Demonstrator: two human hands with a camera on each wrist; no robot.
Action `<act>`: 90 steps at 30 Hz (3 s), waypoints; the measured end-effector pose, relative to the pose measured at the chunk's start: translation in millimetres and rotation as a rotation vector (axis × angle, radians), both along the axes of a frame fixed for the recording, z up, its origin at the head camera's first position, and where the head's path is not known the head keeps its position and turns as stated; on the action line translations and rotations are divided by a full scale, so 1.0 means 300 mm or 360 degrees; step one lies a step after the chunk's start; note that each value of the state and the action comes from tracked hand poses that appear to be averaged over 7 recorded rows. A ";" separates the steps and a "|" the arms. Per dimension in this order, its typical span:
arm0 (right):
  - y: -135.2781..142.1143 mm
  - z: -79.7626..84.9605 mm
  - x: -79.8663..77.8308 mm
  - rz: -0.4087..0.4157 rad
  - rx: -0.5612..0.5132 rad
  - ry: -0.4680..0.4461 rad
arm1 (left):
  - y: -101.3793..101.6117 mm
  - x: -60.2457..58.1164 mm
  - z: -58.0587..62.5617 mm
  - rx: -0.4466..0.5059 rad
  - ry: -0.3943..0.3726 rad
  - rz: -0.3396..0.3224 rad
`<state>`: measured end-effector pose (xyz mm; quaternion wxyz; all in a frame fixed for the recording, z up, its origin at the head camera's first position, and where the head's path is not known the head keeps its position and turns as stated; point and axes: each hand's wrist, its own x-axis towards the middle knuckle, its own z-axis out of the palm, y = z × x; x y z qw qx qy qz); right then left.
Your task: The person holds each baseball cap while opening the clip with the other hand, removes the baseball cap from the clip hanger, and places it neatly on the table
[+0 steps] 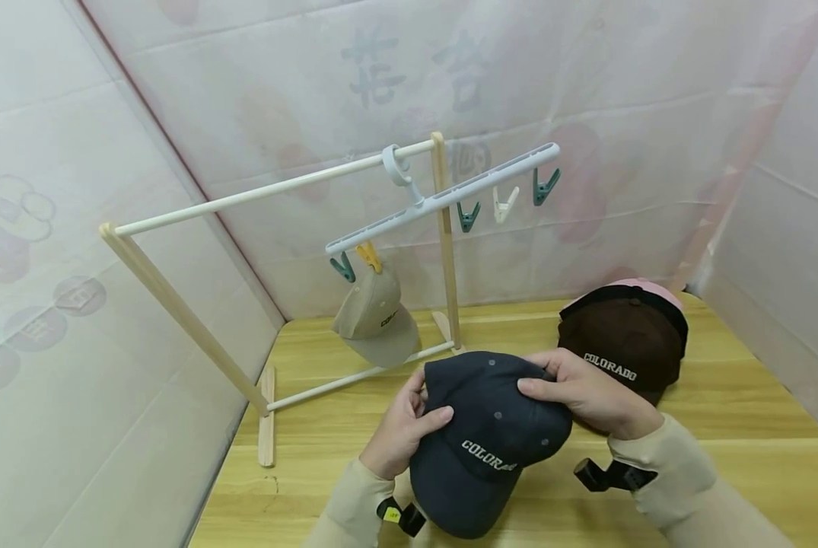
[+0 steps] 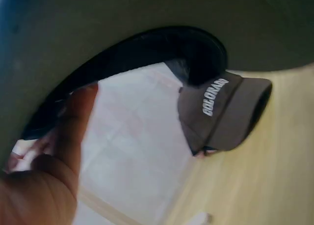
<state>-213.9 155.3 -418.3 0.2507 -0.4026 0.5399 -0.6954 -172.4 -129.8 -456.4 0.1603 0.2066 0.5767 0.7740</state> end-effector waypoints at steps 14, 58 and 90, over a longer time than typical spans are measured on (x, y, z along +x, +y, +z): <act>0.180 0.052 -0.132 -0.0499 0.0553 -0.0172 | 0.135 0.019 -0.242 -0.0094 -0.0559 0.0055; 0.487 -0.119 -0.426 -0.1320 0.1559 0.0874 | 0.630 -0.146 -0.375 -0.0454 -0.0773 0.0803; 0.395 -0.092 -0.276 -0.1460 0.1653 0.1119 | 0.624 -0.095 -0.373 -0.0457 -0.0727 0.0925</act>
